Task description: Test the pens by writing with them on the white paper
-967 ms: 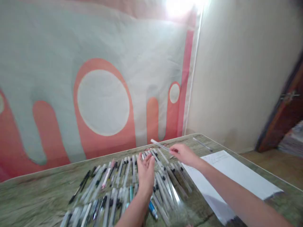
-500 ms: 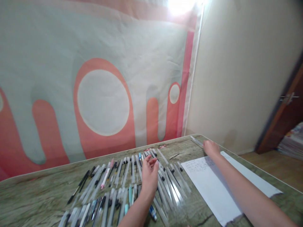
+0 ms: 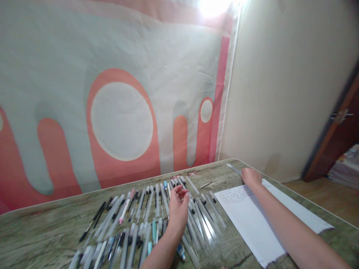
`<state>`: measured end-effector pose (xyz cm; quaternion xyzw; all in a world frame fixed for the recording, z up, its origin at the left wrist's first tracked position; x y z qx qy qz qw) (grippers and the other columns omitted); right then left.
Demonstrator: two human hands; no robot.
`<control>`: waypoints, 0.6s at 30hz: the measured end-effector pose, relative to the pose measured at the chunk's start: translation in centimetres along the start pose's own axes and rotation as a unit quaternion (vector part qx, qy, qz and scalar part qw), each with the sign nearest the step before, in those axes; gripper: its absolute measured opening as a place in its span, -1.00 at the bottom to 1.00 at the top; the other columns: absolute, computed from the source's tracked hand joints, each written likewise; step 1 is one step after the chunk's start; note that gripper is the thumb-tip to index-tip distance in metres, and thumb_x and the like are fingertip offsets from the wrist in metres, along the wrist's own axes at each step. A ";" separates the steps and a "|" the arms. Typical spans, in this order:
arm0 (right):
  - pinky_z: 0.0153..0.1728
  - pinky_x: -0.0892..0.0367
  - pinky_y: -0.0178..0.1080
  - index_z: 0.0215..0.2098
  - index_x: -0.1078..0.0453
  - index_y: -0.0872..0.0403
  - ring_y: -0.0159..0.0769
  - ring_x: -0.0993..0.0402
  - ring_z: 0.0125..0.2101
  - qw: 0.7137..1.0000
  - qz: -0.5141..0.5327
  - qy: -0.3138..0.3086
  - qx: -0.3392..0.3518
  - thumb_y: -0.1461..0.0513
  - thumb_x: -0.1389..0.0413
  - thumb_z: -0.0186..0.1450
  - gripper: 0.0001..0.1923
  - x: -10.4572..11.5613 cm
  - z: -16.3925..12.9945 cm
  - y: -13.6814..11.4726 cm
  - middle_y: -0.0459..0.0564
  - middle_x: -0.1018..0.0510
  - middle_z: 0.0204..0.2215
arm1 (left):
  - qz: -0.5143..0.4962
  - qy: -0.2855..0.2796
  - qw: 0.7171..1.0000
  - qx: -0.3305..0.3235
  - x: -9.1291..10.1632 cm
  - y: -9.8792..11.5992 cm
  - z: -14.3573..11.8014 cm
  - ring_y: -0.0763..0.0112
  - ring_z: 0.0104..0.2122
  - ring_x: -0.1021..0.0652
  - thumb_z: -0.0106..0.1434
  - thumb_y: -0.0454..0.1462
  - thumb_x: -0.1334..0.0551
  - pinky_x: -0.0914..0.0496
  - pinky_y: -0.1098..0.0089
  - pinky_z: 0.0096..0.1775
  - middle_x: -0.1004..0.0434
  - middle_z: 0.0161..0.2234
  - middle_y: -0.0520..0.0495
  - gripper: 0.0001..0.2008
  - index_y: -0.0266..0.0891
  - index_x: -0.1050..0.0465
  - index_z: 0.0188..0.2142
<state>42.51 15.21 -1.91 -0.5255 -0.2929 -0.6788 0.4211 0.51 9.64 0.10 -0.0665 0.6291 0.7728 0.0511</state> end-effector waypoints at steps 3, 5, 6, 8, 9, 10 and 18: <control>-0.29 -0.22 -0.16 -0.39 -0.48 0.15 -0.07 -0.42 -0.24 1.000 -0.002 0.017 -0.006 0.24 -0.03 0.14 -0.79 0.1 0.1 0.4 0.21 -0.52 -0.32 | 0.006 -0.005 1.000 -0.004 -0.1 0.1 0.0 0.36 -0.26 -0.44 0.05 -0.29 -0.19 -0.28 0.28 -0.15 -0.39 -0.29 -0.13 -0.65 -0.27 -0.18 -0.15; -0.27 -0.21 -0.14 -0.38 -0.48 0.13 -0.06 -0.41 -0.23 1.000 0.002 0.026 -0.010 0.21 -0.05 0.13 -0.80 0.1 0.2 0.8 0.19 -0.52 -0.31 | 0.007 -0.007 1.000 -0.004 -0.2 0.2 0.0 0.36 -0.25 -0.44 0.05 -0.29 -0.19 -0.28 0.28 -0.16 -0.39 -0.29 -0.13 -0.66 -0.27 -0.18 -0.16; -0.27 -0.21 -0.13 -0.36 -0.48 0.12 -0.05 -0.40 -0.23 0.999 0.005 0.029 -0.013 0.19 -0.06 0.12 -0.79 0.1 0.2 0.9 0.19 -0.51 -0.30 | 0.007 -0.008 1.000 -0.003 -0.3 0.2 -0.1 0.36 -0.26 -0.43 0.05 -0.29 -0.19 -0.28 0.29 -0.16 -0.39 -0.30 -0.13 -0.66 -0.27 -0.18 -0.16; -0.26 -0.21 -0.13 -0.32 -0.47 0.11 -0.05 -0.39 -0.21 0.999 0.012 0.037 -0.018 0.14 -0.07 0.13 -0.75 0.0 0.2 1.2 0.20 -0.50 -0.28 | 0.006 -0.008 1.000 -0.001 -0.3 0.3 -0.1 0.36 -0.27 -0.43 0.05 -0.29 -0.19 -0.28 0.29 -0.17 -0.39 -0.30 -0.12 -0.67 -0.27 -0.18 -0.17; -0.26 -0.21 -0.13 -0.28 -0.47 0.10 -0.04 -0.38 -0.20 0.999 0.017 0.041 -0.018 0.12 -0.06 0.14 -0.72 0.0 0.2 1.3 0.20 -0.49 -0.26 | 0.006 -0.007 1.000 0.000 -0.3 0.4 -0.2 0.37 -0.27 -0.43 0.05 -0.29 -0.18 -0.28 0.30 -0.17 -0.39 -0.30 -0.12 -0.67 -0.27 -0.18 -0.17; -0.26 -0.22 -0.14 -0.23 -0.46 0.10 -0.05 -0.38 -0.19 0.999 0.022 0.044 -0.018 0.10 -0.05 0.15 -0.69 0.0 0.2 1.4 0.20 -0.49 -0.24 | 0.007 -0.007 1.000 0.001 -0.3 0.4 -0.2 0.37 -0.27 -0.43 0.05 -0.29 -0.18 -0.28 0.30 -0.17 -0.39 -0.30 -0.12 -0.67 -0.27 -0.18 -0.17; -0.38 -0.22 -0.28 -0.25 -0.48 0.03 -0.17 -0.43 -0.31 0.997 0.065 0.032 0.005 0.11 -0.02 0.18 -0.72 -1.1 0.3 1.3 0.10 -0.54 -0.31 | 0.004 -0.014 1.000 0.002 -0.5 0.5 -0.5 0.37 -0.28 -0.43 0.04 -0.27 -0.19 -0.27 0.32 -0.19 -0.38 -0.31 -0.10 -0.65 -0.26 -0.18 -0.17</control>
Point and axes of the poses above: each hand's wrist, its own z-axis towards the middle knuckle, its own x-axis out of the back of the hand, y = z × x, the point moved 10 cm from there along z, towards the middle knuckle
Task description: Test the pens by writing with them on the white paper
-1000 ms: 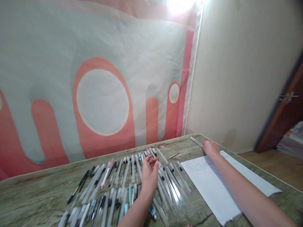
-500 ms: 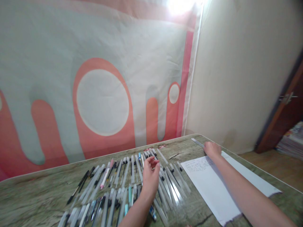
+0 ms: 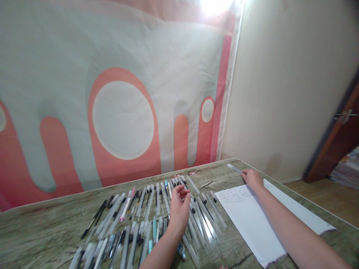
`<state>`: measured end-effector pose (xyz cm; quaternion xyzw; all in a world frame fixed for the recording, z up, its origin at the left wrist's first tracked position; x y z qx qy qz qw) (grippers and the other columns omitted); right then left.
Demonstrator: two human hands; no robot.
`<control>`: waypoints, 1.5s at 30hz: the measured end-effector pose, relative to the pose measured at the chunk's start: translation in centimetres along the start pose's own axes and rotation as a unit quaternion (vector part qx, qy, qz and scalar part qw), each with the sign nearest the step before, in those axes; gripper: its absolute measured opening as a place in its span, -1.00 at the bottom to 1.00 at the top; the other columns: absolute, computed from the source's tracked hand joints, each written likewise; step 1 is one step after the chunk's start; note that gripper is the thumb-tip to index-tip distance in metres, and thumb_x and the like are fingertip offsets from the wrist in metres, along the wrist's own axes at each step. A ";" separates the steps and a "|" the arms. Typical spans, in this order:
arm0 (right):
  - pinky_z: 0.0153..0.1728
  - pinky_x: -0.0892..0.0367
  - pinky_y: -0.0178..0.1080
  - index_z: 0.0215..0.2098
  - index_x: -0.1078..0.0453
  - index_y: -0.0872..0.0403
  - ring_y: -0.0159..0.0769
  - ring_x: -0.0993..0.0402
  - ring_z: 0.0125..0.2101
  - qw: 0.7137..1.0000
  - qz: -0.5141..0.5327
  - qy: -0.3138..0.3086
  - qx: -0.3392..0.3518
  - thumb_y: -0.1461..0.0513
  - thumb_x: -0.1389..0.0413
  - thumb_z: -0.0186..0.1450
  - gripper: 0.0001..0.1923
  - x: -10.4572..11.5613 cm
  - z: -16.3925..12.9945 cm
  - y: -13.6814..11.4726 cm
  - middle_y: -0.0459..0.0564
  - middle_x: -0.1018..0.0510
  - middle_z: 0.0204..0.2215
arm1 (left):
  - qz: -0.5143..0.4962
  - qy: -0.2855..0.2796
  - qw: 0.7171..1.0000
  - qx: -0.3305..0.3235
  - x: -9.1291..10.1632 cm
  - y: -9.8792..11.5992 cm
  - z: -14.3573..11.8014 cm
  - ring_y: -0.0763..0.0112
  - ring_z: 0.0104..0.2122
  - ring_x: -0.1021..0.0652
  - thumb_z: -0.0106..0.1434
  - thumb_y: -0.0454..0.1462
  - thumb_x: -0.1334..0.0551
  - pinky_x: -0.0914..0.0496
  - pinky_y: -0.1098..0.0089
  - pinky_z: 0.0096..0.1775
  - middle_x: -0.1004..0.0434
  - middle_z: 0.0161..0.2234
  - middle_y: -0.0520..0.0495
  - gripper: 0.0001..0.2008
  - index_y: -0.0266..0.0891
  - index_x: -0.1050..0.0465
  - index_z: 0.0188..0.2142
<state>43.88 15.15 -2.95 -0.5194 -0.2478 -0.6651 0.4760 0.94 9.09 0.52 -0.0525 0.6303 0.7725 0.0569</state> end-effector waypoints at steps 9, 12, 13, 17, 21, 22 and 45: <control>-0.34 -0.21 -0.24 -0.25 -0.48 0.09 -0.13 -0.41 -0.28 1.000 0.010 0.016 -0.007 0.12 -0.03 0.17 -0.70 -0.1 0.0 0.4 0.15 -0.52 -0.29 | 0.007 0.001 1.000 0.012 0.0 -0.5 0.0 0.37 -0.30 -0.45 0.03 -0.29 -0.20 -0.28 0.33 -0.22 -0.41 -0.33 -0.11 -0.67 -0.26 -0.20 -0.18; -0.26 -0.20 -0.19 -0.17 -0.44 0.15 -0.07 -0.38 -0.21 0.999 0.009 0.034 -0.006 0.11 -0.01 0.18 -0.64 1.2 -0.1 -0.4 0.21 -0.49 -0.23 | 0.016 0.004 1.000 0.007 0.1 -0.6 0.0 0.37 -0.31 -0.45 0.04 -0.32 -0.18 -0.29 0.34 -0.24 -0.41 -0.34 -0.11 -0.69 -0.28 -0.21 -0.19; -0.22 -0.19 -0.18 -0.16 -0.43 0.16 -0.06 -0.36 -0.18 0.999 0.015 0.040 -0.002 0.11 -0.01 0.18 -0.63 1.9 -0.2 -1.0 0.21 -0.48 -0.21 | 0.018 0.005 1.000 0.004 0.2 -0.7 0.0 0.37 -0.31 -0.45 0.04 -0.32 -0.18 -0.29 0.34 -0.24 -0.41 -0.34 -0.11 -0.70 -0.28 -0.21 -0.19; -0.18 -0.19 -0.17 -0.20 -0.43 0.20 -0.07 -0.37 -0.16 0.987 0.132 0.010 0.087 0.14 0.02 0.20 -0.65 4.5 -0.9 -7.4 0.22 -0.48 -0.20 | 0.022 0.008 1.000 0.003 0.4 -1.1 -0.1 0.39 -0.31 -0.44 0.06 -0.34 -0.16 -0.29 0.36 -0.24 -0.40 -0.34 -0.11 -0.72 -0.28 -0.21 -0.19; -0.32 -0.27 -0.32 -0.24 -0.44 0.14 -0.26 -0.46 -0.33 0.958 0.193 -0.080 0.198 0.14 -0.02 0.18 -0.71 4.7 -3.8 -16.7 0.06 -0.56 -0.33 | 0.021 0.010 1.000 0.010 0.5 -1.5 -0.3 0.40 -0.33 -0.44 0.06 -0.36 -0.15 -0.29 0.36 -0.25 -0.41 -0.34 -0.12 -0.72 -0.29 -0.22 -0.19; -0.34 -0.27 -0.35 -0.24 -0.44 0.13 -0.28 -0.47 -0.34 0.948 0.202 -0.102 0.224 0.14 -0.04 0.16 -0.72 4.3 -4.9 -19.0 0.03 -0.56 -0.34 | 0.016 0.014 1.000 0.012 0.5 -1.5 -0.3 0.41 -0.34 -0.44 0.05 -0.37 -0.16 -0.29 0.36 -0.25 -0.41 -0.34 -0.11 -0.72 -0.28 -0.22 -0.20; -0.50 -0.23 -0.43 -0.26 -0.22 0.11 -0.46 -0.37 -0.50 0.835 0.359 -0.244 0.338 0.27 -0.06 0.08 -0.76 5.4 -13.3 -31.6 -0.12 -0.45 -0.47 | -0.139 0.090 0.980 0.110 2.3 -2.4 0.3 0.44 -0.36 -0.45 0.01 -0.17 -0.28 -0.30 0.43 -0.31 -0.44 -0.28 -0.14 -0.64 -0.31 -0.34 -0.23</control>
Point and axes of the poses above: each hand's wrist, its own z-axis towards the middle knuckle, its own x-axis out of the back of the hand, y = z × x, the point moved 10 cm from there along z, towards the middle knuckle
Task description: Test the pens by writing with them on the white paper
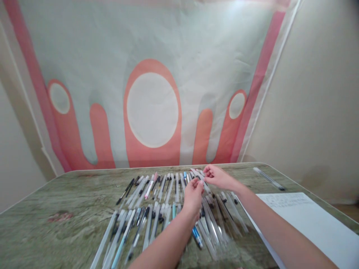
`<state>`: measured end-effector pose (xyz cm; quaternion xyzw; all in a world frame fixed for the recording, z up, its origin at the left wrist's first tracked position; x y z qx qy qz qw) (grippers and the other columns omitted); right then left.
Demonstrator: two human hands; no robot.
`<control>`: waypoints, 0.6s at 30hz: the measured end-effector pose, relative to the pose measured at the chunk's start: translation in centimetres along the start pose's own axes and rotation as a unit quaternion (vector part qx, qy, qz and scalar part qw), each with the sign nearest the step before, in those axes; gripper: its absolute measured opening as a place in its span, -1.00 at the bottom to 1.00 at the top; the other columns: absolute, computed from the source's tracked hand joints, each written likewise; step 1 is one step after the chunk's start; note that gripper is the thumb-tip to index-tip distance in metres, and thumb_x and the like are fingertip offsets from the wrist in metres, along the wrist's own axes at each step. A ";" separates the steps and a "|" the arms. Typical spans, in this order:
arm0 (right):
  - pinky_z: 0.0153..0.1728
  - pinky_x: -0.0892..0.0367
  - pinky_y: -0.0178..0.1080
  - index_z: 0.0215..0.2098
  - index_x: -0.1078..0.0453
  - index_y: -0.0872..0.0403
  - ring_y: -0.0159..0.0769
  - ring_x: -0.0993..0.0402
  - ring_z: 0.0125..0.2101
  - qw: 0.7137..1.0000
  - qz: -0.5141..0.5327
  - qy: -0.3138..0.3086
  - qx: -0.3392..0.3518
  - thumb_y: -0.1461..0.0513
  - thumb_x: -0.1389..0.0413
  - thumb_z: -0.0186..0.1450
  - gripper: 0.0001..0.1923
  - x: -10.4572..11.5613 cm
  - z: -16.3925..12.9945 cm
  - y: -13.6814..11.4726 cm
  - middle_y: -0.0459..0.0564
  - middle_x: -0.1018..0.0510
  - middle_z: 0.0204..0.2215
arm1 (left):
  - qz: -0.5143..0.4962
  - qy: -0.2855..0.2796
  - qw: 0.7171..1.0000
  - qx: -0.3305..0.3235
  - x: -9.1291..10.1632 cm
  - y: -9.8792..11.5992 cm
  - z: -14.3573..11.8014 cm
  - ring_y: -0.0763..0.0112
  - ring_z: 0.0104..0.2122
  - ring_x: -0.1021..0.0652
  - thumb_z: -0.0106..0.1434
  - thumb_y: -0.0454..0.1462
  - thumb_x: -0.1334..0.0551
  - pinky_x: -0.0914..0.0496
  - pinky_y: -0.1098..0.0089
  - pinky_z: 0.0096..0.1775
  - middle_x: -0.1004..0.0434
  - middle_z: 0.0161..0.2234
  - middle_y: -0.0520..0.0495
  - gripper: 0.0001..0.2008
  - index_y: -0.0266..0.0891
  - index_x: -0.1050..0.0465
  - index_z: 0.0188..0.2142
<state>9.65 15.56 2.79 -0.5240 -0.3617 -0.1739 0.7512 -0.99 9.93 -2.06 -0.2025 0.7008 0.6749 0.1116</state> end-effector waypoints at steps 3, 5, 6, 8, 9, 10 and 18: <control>-0.50 -0.26 -0.41 -0.31 -0.20 0.11 -0.47 -0.34 -0.52 0.988 0.127 -0.040 0.082 0.25 -0.09 0.08 -0.79 -0.7 -1.1 -4.1 -0.13 -0.42 -0.49 | -0.023 -0.036 0.999 -0.004 -0.5 0.6 0.3 0.45 -0.35 -0.45 0.02 -0.08 -0.25 -0.28 0.45 -0.30 -0.46 -0.31 -0.10 -0.68 -0.28 -0.36 -0.34; -0.50 -0.27 -0.40 -0.34 -0.22 0.10 -0.46 -0.33 -0.52 0.983 0.153 -0.042 0.092 0.19 -0.11 0.09 -0.79 -0.5 -1.4 -5.2 -0.13 -0.41 -0.50 | -0.037 -0.015 0.999 -0.010 0.2 0.9 0.6 0.49 -0.41 -0.44 0.01 -0.06 -0.23 -0.28 0.45 -0.32 -0.45 -0.39 -0.04 -0.69 -0.27 -0.34 -0.42; -0.50 -0.26 -0.39 -0.35 -0.23 0.11 -0.46 -0.33 -0.53 0.983 0.155 -0.040 0.087 0.16 -0.10 0.10 -0.78 -0.2 -1.3 -5.1 -0.13 -0.41 -0.51 | -0.046 0.003 0.999 -0.013 0.7 1.1 0.8 0.51 -0.44 -0.43 0.01 -0.06 -0.23 -0.28 0.46 -0.33 -0.43 -0.43 -0.02 -0.70 -0.26 -0.32 -0.44; -0.51 -0.25 -0.38 -0.36 -0.26 0.11 -0.45 -0.33 -0.54 0.989 0.132 -0.015 0.068 0.11 -0.05 0.14 -0.78 0.7 -0.9 -4.0 -0.13 -0.42 -0.54 | -0.069 0.036 0.997 -0.017 1.6 1.2 1.0 0.54 -0.48 -0.41 0.03 -0.07 -0.22 -0.29 0.46 -0.35 -0.40 -0.47 0.02 -0.71 -0.26 -0.29 -0.46; -0.52 -0.23 -0.38 -0.38 -0.28 0.11 -0.45 -0.32 -0.55 0.993 0.102 0.004 0.053 0.11 -0.03 0.15 -0.78 1.1 -0.6 -3.0 -0.13 -0.42 -0.55 | -0.079 0.049 0.996 -0.018 1.9 1.3 1.0 0.54 -0.48 -0.40 0.04 -0.08 -0.21 -0.29 0.46 -0.35 -0.39 -0.48 0.03 -0.72 -0.25 -0.27 -0.46; -0.52 -0.22 -0.39 -0.40 -0.30 0.12 -0.44 -0.32 -0.56 0.997 0.062 0.024 0.035 0.12 -0.01 0.16 -0.79 1.6 -0.2 -1.8 -0.13 -0.42 -0.57 | -0.086 0.057 0.994 -0.020 2.2 1.3 1.0 0.55 -0.49 -0.40 0.05 -0.09 -0.21 -0.29 0.47 -0.35 -0.38 -0.48 0.03 -0.74 -0.25 -0.27 -0.46; -0.57 -0.12 -0.39 -0.58 -0.39 0.15 -0.40 -0.32 -0.59 0.993 -0.088 0.042 -0.066 0.26 -0.05 0.04 -0.88 -0.2 0.6 6.1 -0.08 -0.46 -0.65 | -0.075 0.069 0.995 -0.012 2.4 0.8 0.8 0.54 -0.50 -0.39 0.04 -0.10 -0.21 -0.29 0.45 -0.38 -0.37 -0.48 0.02 -0.74 -0.26 -0.27 -0.46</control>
Point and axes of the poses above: each hand's wrist, its own z-axis towards the middle knuckle, its own x-axis out of the back of the hand, y = z × x, the point moved 10 cm from there along z, towards the middle knuckle
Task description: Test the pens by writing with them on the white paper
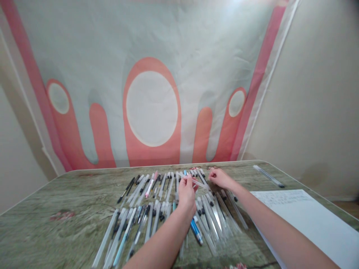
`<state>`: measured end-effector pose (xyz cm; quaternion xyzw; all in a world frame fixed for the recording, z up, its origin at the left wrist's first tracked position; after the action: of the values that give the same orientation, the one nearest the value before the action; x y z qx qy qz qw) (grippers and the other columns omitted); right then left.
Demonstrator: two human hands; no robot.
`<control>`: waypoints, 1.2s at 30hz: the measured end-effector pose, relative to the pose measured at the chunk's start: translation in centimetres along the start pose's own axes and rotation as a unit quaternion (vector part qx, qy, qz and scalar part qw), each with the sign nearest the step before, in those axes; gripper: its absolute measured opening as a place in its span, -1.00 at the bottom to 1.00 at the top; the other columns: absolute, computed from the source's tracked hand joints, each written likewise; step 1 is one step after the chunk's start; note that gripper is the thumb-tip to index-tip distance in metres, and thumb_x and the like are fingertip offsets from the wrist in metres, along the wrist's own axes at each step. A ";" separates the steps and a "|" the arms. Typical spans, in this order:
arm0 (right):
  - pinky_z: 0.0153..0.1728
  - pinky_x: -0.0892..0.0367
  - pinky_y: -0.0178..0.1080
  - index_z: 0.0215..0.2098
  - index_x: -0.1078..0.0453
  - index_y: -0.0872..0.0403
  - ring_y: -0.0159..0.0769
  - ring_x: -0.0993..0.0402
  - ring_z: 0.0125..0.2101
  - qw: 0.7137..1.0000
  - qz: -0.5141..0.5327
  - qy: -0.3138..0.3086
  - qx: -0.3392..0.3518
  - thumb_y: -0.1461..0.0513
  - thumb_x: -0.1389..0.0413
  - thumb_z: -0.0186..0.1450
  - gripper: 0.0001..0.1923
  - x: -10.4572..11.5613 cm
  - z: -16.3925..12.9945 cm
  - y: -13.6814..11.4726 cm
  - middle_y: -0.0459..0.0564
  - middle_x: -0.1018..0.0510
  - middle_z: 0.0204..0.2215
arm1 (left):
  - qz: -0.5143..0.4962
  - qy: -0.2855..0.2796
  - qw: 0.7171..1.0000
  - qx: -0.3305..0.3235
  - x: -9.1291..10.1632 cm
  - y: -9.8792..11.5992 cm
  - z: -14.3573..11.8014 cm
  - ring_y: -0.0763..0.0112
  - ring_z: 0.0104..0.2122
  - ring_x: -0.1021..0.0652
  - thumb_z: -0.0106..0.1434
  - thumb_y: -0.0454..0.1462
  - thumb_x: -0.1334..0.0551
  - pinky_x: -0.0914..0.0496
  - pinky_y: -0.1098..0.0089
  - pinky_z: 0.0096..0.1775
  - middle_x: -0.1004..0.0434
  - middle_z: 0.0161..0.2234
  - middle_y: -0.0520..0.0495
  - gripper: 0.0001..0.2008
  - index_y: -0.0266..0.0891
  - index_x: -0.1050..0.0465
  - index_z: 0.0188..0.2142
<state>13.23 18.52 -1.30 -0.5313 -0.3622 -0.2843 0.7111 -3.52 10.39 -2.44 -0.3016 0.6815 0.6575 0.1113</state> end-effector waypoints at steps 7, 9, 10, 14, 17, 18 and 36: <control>-0.53 -0.12 -0.38 -0.52 -0.43 0.13 -0.37 -0.38 -0.52 0.998 -0.046 0.001 -0.031 0.21 -0.08 0.04 -0.85 -0.9 0.0 0.8 -0.05 -0.53 -0.55 | 0.009 0.000 1.000 0.007 0.1 -0.5 0.1 0.54 -0.50 -0.38 0.05 -0.11 -0.19 -0.28 0.46 -0.38 -0.38 -0.47 0.00 -0.74 -0.27 -0.28 -0.44; -0.52 -0.12 -0.38 -0.52 -0.44 0.13 -0.37 -0.40 -0.50 0.998 -0.056 -0.002 -0.034 0.20 -0.08 0.04 -0.84 -1.0 0.0 0.7 -0.04 -0.54 -0.53 | 0.010 -0.001 1.000 0.008 0.1 -0.5 0.1 0.55 -0.50 -0.38 0.04 -0.11 -0.20 -0.27 0.47 -0.39 -0.38 -0.47 0.01 -0.74 -0.27 -0.27 -0.44; -0.52 -0.13 -0.39 -0.51 -0.44 0.13 -0.36 -0.40 -0.49 0.998 -0.060 -0.004 -0.035 0.19 -0.09 0.04 -0.84 -1.0 -0.1 0.7 -0.04 -0.54 -0.53 | 0.010 -0.002 1.000 0.009 0.0 -0.6 0.1 0.55 -0.50 -0.38 0.04 -0.11 -0.20 -0.27 0.47 -0.39 -0.38 -0.47 0.01 -0.74 -0.27 -0.27 -0.44; -0.51 -0.13 -0.39 -0.49 -0.45 0.12 -0.35 -0.42 -0.47 0.996 -0.077 -0.009 -0.040 0.18 -0.08 0.05 -0.82 -1.0 -0.3 0.4 -0.02 -0.55 -0.50 | 0.012 -0.007 1.000 0.010 -0.1 -0.6 0.0 0.55 -0.50 -0.37 0.05 -0.12 -0.19 -0.26 0.48 -0.40 -0.37 -0.47 0.01 -0.75 -0.27 -0.27 -0.45; -0.50 -0.14 -0.39 -0.48 -0.46 0.12 -0.35 -0.43 -0.46 0.995 -0.089 -0.015 -0.041 0.19 -0.08 0.05 -0.82 -0.9 -0.4 0.0 -0.01 -0.55 -0.49 | 0.012 -0.010 1.000 0.009 -0.1 -0.7 0.0 0.55 -0.50 -0.37 0.05 -0.12 -0.19 -0.26 0.49 -0.40 -0.38 -0.46 0.01 -0.76 -0.27 -0.27 -0.45; -0.49 -0.15 -0.39 -0.48 -0.46 0.12 -0.35 -0.43 -0.46 0.995 -0.094 -0.017 -0.041 0.19 -0.08 0.05 -0.83 -0.8 -0.5 -0.1 -0.01 -0.55 -0.50 | 0.012 -0.011 1.000 0.008 -0.1 -0.6 0.0 0.55 -0.50 -0.37 0.05 -0.12 -0.19 -0.26 0.49 -0.40 -0.38 -0.46 0.01 -0.76 -0.27 -0.27 -0.46; -0.48 -0.16 -0.37 -0.52 -0.49 0.06 -0.25 -0.47 -0.38 0.973 -0.216 -0.028 -0.078 0.22 -0.04 0.07 -0.81 -0.4 -1.6 -1.5 0.05 -0.57 -0.46 | 0.004 -0.014 1.000 0.013 -0.4 -0.5 -0.3 0.53 -0.48 -0.39 0.00 -0.09 -0.23 -0.26 0.48 -0.40 -0.37 -0.49 0.02 -0.72 -0.26 -0.27 -0.48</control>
<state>12.14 16.52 -1.04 -0.5024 -0.4650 -0.4436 0.5784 -2.87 10.24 -2.61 -0.2882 0.6897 0.6530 0.1217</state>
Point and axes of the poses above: each hand's wrist, its own z-axis towards the middle knuckle, its own x-axis out of the back of the hand, y = z × x, the point moved 10 cm from there along z, towards the middle knuckle
